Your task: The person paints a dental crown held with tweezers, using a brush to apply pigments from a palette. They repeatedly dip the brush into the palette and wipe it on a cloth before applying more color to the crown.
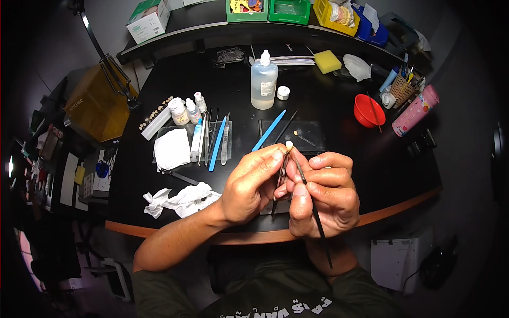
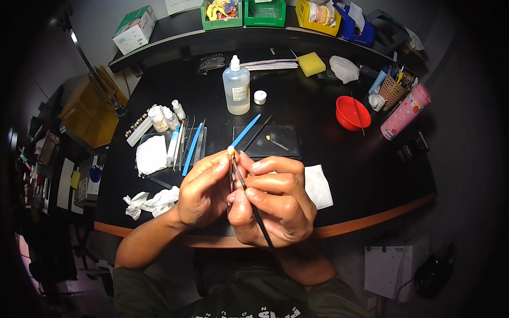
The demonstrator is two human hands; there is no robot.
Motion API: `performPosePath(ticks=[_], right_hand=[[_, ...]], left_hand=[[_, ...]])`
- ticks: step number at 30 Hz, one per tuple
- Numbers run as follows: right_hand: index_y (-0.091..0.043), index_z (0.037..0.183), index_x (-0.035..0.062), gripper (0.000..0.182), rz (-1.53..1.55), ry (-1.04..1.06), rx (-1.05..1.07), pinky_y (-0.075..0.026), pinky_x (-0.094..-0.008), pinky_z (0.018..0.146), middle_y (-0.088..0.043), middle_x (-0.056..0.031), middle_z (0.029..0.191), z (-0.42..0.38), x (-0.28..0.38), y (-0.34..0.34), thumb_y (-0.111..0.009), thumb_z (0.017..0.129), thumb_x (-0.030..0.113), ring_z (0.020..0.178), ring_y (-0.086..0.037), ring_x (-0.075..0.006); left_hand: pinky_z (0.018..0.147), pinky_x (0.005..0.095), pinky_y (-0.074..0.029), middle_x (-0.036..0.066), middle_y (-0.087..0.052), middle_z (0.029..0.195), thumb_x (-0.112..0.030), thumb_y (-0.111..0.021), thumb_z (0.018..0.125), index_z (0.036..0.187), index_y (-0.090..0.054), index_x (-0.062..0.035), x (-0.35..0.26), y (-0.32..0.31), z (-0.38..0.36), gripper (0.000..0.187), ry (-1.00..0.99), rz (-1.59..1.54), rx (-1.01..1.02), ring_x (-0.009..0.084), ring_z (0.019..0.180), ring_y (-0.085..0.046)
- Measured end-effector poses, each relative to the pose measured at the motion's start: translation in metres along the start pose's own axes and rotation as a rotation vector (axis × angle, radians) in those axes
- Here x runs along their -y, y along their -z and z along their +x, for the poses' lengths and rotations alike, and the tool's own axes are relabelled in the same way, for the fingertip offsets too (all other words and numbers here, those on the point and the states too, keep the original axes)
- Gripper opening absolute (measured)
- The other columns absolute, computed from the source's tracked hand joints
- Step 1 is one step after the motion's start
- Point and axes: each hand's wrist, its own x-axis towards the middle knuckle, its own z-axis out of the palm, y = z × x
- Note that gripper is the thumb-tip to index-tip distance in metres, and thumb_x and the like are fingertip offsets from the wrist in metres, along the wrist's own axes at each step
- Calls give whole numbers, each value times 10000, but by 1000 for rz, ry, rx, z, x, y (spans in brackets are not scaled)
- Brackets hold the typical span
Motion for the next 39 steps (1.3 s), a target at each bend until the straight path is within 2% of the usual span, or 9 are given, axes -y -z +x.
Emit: performPosePath(ticks=[1, 7, 16, 19, 22, 31, 39], right_hand=[[-588, 1025, 35, 239, -26, 7, 9, -685, -412, 854, -687, -114, 939, 3, 1, 2, -751, 871, -47, 1009, -663, -288], [-591, 1026, 32, 261, -73, 1, -6, -681, -399, 835, -695, -111, 941, 5, -1, 0, -756, 853, -71, 1011, -662, -284], [-614, 1027, 21, 247, -66, 6, 33, -689, -407, 843, -682, -124, 975, 6, -1, 3, -785, 858, -38, 1033, -663, -300], [-617, 1029, 20, 246, -76, 12, 29, -689, -409, 843, -682, -125, 972, 6, -2, 2, -788, 860, -32, 1033, -663, -300], [-615, 1026, 19, 245, -88, 10, 23, -689, -410, 843, -683, -126, 975, 5, -1, 2, -789, 860, -30, 1029, -665, -300], [-607, 1033, 30, 245, -84, 14, 19, -682, -391, 836, -693, -118, 968, 5, -1, 2, -776, 867, -33, 1029, -665, -294], [-594, 1063, 46, 285, -91, 16, 36, -664, -387, 853, -710, -101, 954, 6, 1, 4, -761, 860, -66, 1012, -659, -278]], left_hand=[[715, 239, -446, 70, -621, 967, -287, -386, 1137, 1229, -591, 61, 1, 3, 0, 414, 6, -21, 33, 87, 797, -543], [698, 241, -437, 61, -608, 939, -274, -381, 1137, 1234, -589, 64, -1, -3, 0, 408, 8, -57, 0, 85, 783, -525], [795, 267, -493, 107, -672, 1048, -243, -385, 1129, 1256, -586, 56, 3, 5, -1, 383, -19, -14, 10, 119, 888, -618], [650, 232, -374, 37, -584, 936, -268, -393, 1143, 1067, -616, 9, -2, -11, 0, 364, 6, 35, -97, 80, 771, -473], [792, 261, -492, 102, -668, 1038, -245, -379, 1132, 1261, -581, 55, 3, 5, -1, 384, -20, -5, 15, 112, 886, -616], [727, 252, -458, 64, -617, 959, -250, -381, 1137, 1203, -577, 39, 2, 1, -1, 355, -13, -55, -3, 93, 804, -553], [706, 248, -443, 72, -614, 939, -268, -395, 1132, 1187, -593, 56, 0, 0, -1, 383, 3, -1, -1, 95, 764, -520]])
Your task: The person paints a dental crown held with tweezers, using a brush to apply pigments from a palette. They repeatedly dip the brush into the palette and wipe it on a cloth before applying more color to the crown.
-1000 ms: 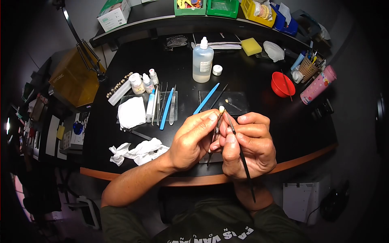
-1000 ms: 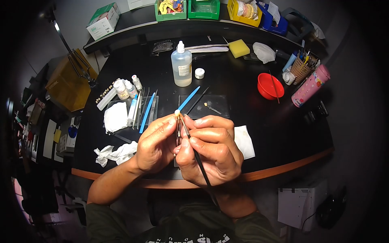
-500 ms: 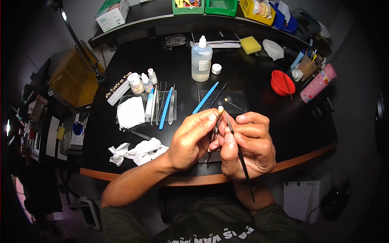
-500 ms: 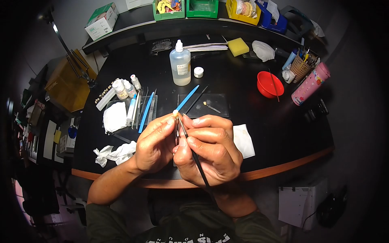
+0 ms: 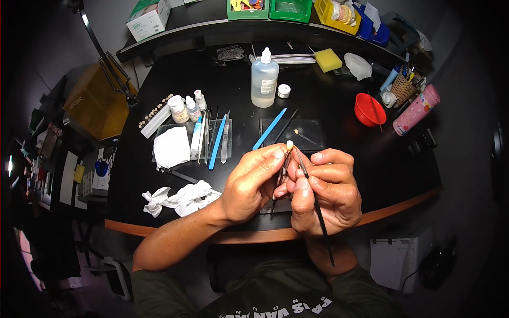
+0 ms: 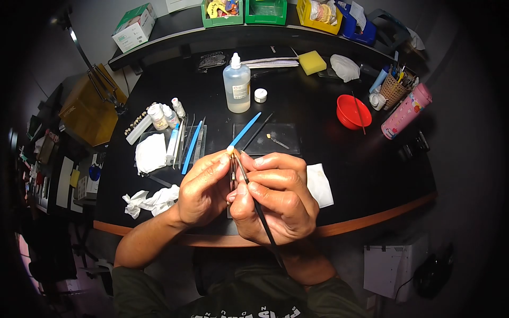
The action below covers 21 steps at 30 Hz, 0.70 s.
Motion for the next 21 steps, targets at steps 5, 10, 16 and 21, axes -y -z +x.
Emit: performPosePath(ticks=[5, 10, 16, 21], right_hand=[[-566, 1072, 50, 305, 55, -20, -18, -670, -397, 864, -696, -103, 941, -1, 0, 0, -717, 855, -103, 1019, -642, -261], [-556, 1067, 46, 301, 109, -38, -23, -678, -412, 895, -675, -103, 935, -1, 3, 1, -685, 855, -124, 1039, -631, -260], [-569, 1070, 47, 302, 79, -32, -6, -678, -405, 893, -674, -100, 938, -1, 3, 1, -706, 855, -113, 1044, -635, -262], [-574, 1069, 49, 302, 70, -26, 1, -676, -395, 880, -676, -96, 940, -1, 2, 2, -715, 852, -108, 1044, -640, -263]], left_hand=[[689, 241, -430, 74, -613, 933, -285, -414, 1127, 1181, -609, 68, -1, -1, 0, 408, -8, 57, -6, 92, 750, -502], [677, 233, -421, 62, -606, 927, -315, -453, 1112, 1192, -616, 77, -3, -10, 1, 432, -10, 119, -67, 84, 750, -501], [669, 231, -415, 51, -602, 915, -313, -460, 1107, 1196, -618, 75, -3, -8, 1, 428, -11, 123, -51, 83, 741, -507], [671, 233, -414, 51, -602, 907, -311, -458, 1107, 1220, -615, 77, -4, -10, 0, 434, -6, 129, -75, 86, 750, -513]])
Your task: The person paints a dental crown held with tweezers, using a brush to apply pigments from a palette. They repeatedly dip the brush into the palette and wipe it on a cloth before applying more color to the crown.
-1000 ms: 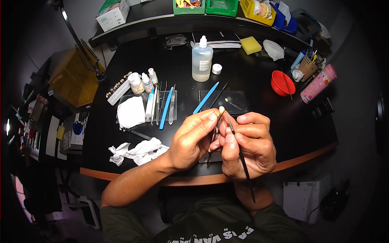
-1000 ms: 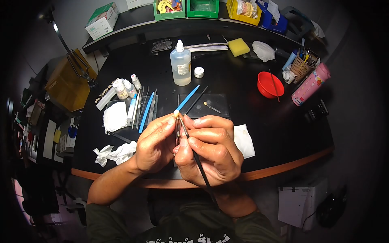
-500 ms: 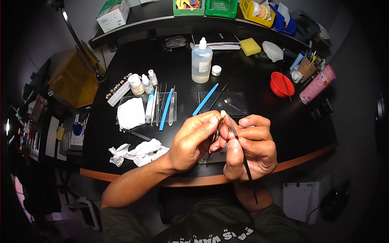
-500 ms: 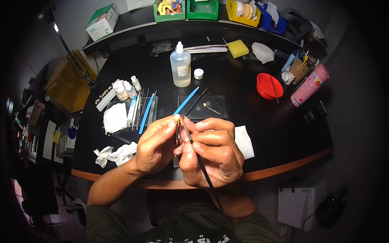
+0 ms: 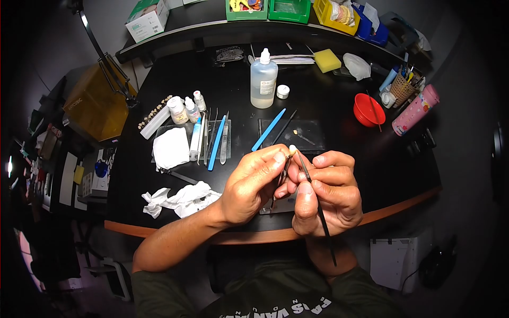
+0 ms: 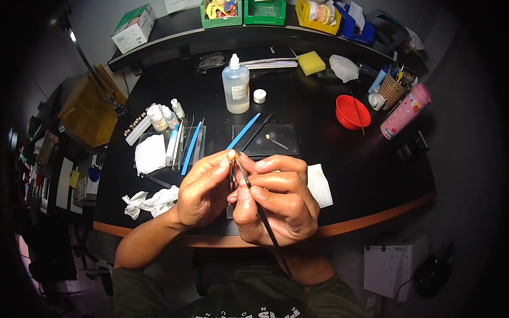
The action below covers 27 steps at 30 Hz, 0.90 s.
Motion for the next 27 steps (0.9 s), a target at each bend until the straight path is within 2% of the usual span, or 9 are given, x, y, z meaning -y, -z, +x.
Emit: performPosePath(ticks=[6, 9, 10, 13, 14, 16, 20, 23, 27], right_hand=[[-551, 1068, 42, 291, 18, -11, 3, -664, -413, 917, -662, -114, 964, -1, 0, 0, -690, 863, -110, 1055, -620, -272], [-518, 1051, 26, 275, 146, -28, -29, -652, -446, 955, -633, -132, 948, -4, -3, 3, -646, 863, -127, 1075, -593, -283], [-493, 1030, 12, 243, 304, -71, -131, -649, -474, 952, -598, -142, 916, -8, -6, -6, -573, 853, -132, 1068, -562, -285], [-486, 1005, 33, 205, 495, -193, -194, -613, -617, 977, -541, -137, 884, -8, -4, -8, -509, 828, -68, 1109, -500, -276], [-484, 997, 40, 197, 559, -233, -214, -601, -665, 986, -522, -135, 873, -8, -4, -8, -487, 820, -47, 1123, -479, -273], [-485, 997, 40, 203, 561, -242, -223, -603, -660, 983, -520, -135, 873, -12, -7, -6, -486, 814, -48, 1117, -481, -271], [-484, 997, 38, 201, 557, -246, -229, -603, -657, 984, -518, -133, 872, -10, -5, -7, -489, 814, -47, 1109, -481, -266], [-490, 1016, 7, 203, 621, -191, -238, -631, -559, 977, -563, -143, 909, -10, -8, -8, -518, 847, -102, 1097, -519, -272], [-502, 1036, 9, 241, 514, -113, -182, -629, -541, 985, -596, -146, 939, -12, -10, -7, -556, 840, -121, 1091, -531, -268]], left_hand=[[689, 242, -414, 59, -611, 923, -324, -465, 1108, 1218, -614, 66, 1, 1, 0, 432, -1, 19, 19, 94, 781, -530], [706, 253, -417, 70, -622, 950, -322, -479, 1105, 1180, -610, 49, 4, 6, 0, 401, -20, 28, 40, 106, 823, -556], [712, 256, -418, 74, -627, 961, -321, -484, 1104, 1166, -608, 44, 5, 7, 0, 390, -29, 29, 47, 111, 840, -565], [696, 226, -438, 53, -627, 979, -337, -458, 1129, 1038, -610, -29, 4, 4, -1, 356, -40, 91, 27, 75, 836, -556], [707, 239, -434, 68, -631, 994, -330, -470, 1120, 1068, -605, -14, 4, 6, -1, 348, -30, 88, 44, 91, 849, -564], [729, 265, -424, 98, -640, 1024, -316, -494, 1102, 1129, -594, 15, 6, 14, -1, 347, -8, 81, 78, 122, 877, -581], [729, 262, -426, 95, -633, 1022, -322, -504, 1097, 1137, -584, -8, 5, 11, 0, 326, -17, 78, 77, 123, 884, -586], [728, 258, -425, 91, -634, 1011, -328, -515, 1090, 1145, -579, -20, 3, 8, -1, 320, -15, 65, 52, 122, 888, -592], [730, 257, -429, 80, -639, 988, -334, -526, 1081, 1162, -583, -11, 3, 8, -2, 337, -4, 58, 35, 112, 884, -600]])
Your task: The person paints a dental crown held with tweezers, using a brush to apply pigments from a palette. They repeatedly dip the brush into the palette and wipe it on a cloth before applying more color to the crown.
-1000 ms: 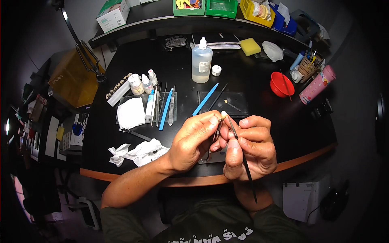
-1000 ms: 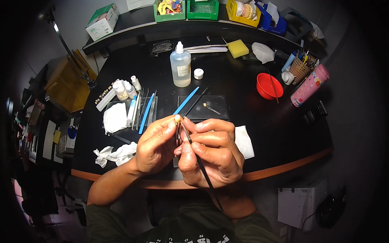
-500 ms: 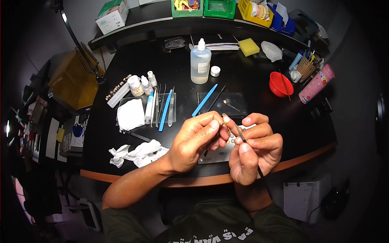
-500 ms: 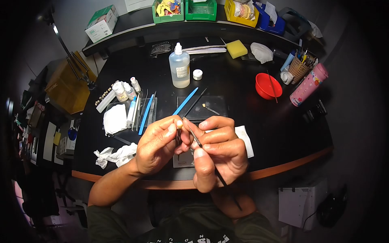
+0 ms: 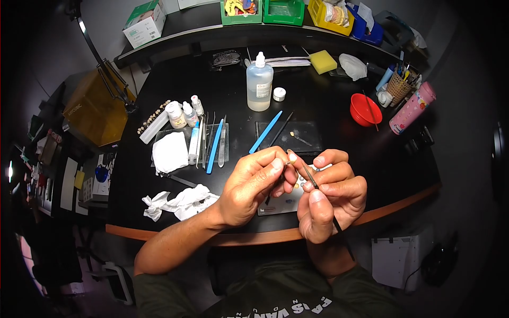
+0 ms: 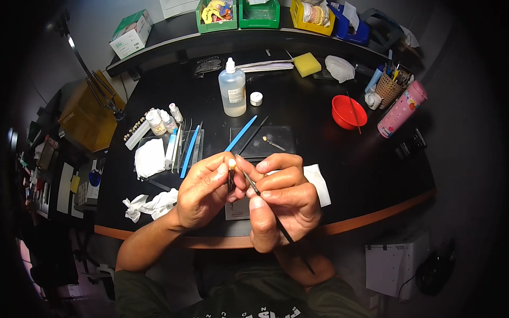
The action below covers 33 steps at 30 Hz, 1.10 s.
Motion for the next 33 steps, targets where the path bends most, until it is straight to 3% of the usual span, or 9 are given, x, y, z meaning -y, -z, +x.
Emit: performPosePath(ticks=[7, 13, 16, 19, 33], right_hand=[[-527, 1034, 46, 274, -107, 51, 52, -634, -493, 987, -641, -124, 930, -1, 3, 0, -626, 836, -114, 1058, -580, -270], [-540, 1037, 55, 298, -259, 92, 122, -660, -440, 916, -662, -100, 901, 3, 8, -1, -667, 817, -102, 1005, -634, -278], [-548, 1028, 56, 303, -320, 112, 164, -670, -426, 874, -667, -99, 903, 4, 12, 2, -686, 806, -97, 998, -651, -280], [-556, 1016, 61, 299, -348, 123, 173, -673, -421, 851, -675, -104, 906, 5, 14, 2, -698, 799, -89, 978, -668, -285], [-558, 999, 74, 301, -396, 115, 174, -642, -391, 799, -690, -89, 899, 6, 16, 1, -716, 794, -79, 972, -682, -284]], left_hand=[[773, 254, -464, 100, -682, 1025, -323, -533, 1058, 1195, -621, 54, 0, 6, -2, 411, 25, -6, -3, 101, 858, -602], [765, 265, -478, 132, -694, 1001, -304, -528, 1020, 1107, -629, 57, -2, 8, -2, 384, 36, -12, -7, 114, 827, -600], [775, 271, -445, 200, -704, 1130, -263, -475, 1056, 1005, -567, -25, -6, 5, 1, 261, -33, -29, 89, 114, 839, -517], [802, 287, -458, 263, -700, 1223, -265, -477, 1049, 980, -561, -18, -4, 10, 2, 270, -46, 2, 114, 129, 840, -521], [798, 286, -458, 246, -709, 1197, -268, -486, 1035, 960, -575, 0, -2, 10, 2, 293, -66, 8, 104, 130, 844, -533]])
